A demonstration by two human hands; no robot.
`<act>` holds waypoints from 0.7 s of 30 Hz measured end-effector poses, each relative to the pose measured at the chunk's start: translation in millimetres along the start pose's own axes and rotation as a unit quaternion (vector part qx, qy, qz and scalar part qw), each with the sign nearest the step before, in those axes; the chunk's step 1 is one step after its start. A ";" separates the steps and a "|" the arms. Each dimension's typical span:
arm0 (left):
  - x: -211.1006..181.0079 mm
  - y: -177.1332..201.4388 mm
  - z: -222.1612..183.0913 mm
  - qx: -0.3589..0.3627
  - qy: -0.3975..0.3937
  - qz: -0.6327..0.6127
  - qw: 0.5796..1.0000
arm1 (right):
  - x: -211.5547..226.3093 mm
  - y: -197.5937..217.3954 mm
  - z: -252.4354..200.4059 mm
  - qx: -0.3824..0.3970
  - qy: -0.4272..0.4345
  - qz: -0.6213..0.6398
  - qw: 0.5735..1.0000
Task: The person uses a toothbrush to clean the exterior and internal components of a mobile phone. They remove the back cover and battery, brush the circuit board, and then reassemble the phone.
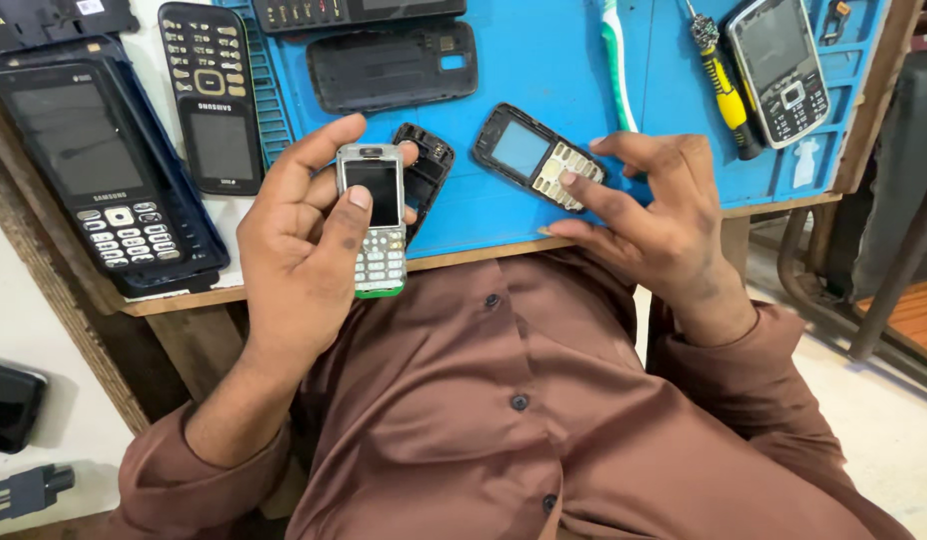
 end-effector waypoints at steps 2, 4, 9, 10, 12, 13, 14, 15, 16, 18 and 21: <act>3.2 -0.5 0.6 -0.004 -0.015 0.013 1.000 | 0.3 -0.6 -0.1 -0.001 -0.001 0.003 1.000; 4.8 0.4 0.0 -0.005 -0.025 0.029 0.999 | 0.2 -0.9 -1.0 -0.003 -0.002 -0.009 1.000; 7.9 0.9 -1.5 0.000 -0.038 0.046 0.998 | -1.8 -2.9 -3.2 -0.008 -0.001 -0.017 1.000; 8.1 0.8 -1.5 0.001 -0.037 0.048 0.998 | -2.1 -3.5 -3.2 -0.010 0.001 -0.016 1.000; 8.0 0.4 -1.0 0.003 -0.038 0.051 0.998 | -1.7 -4.1 -3.9 -0.019 0.003 -0.014 1.000; 7.7 1.0 -0.3 0.002 -0.036 0.051 0.998 | -2.0 -4.1 -4.0 -0.023 0.004 -0.014 1.000; 7.7 1.2 -0.1 0.002 -0.032 0.049 0.998 | -2.7 -4.0 -4.8 -0.022 0.003 -0.014 1.000; 8.0 1.2 0.2 0.002 -0.029 0.047 0.998 | -3.5 -4.0 -5.6 -0.020 0.003 -0.014 1.000; 8.1 1.2 0.2 0.001 -0.028 0.045 0.999 | -4.0 -4.2 -6.4 -0.018 0.002 -0.014 1.000; 8.0 1.2 0.5 0.001 -0.028 0.041 0.999 | -4.3 -4.3 -6.5 -0.016 0.007 -0.014 1.000; 7.4 1.4 0.4 0.004 -0.031 0.045 0.998 | -1.9 -3.7 -4.1 -0.016 0.010 -0.014 1.000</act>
Point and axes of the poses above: each hand's wrist, its own z-axis towards the middle knuckle, its own y-axis out of the back of the hand, x = y × z, the point moved 4 cm from there along z, towards the middle knuckle, and after that the axes turned 15 degrees about -y, right-handed, at the moved point
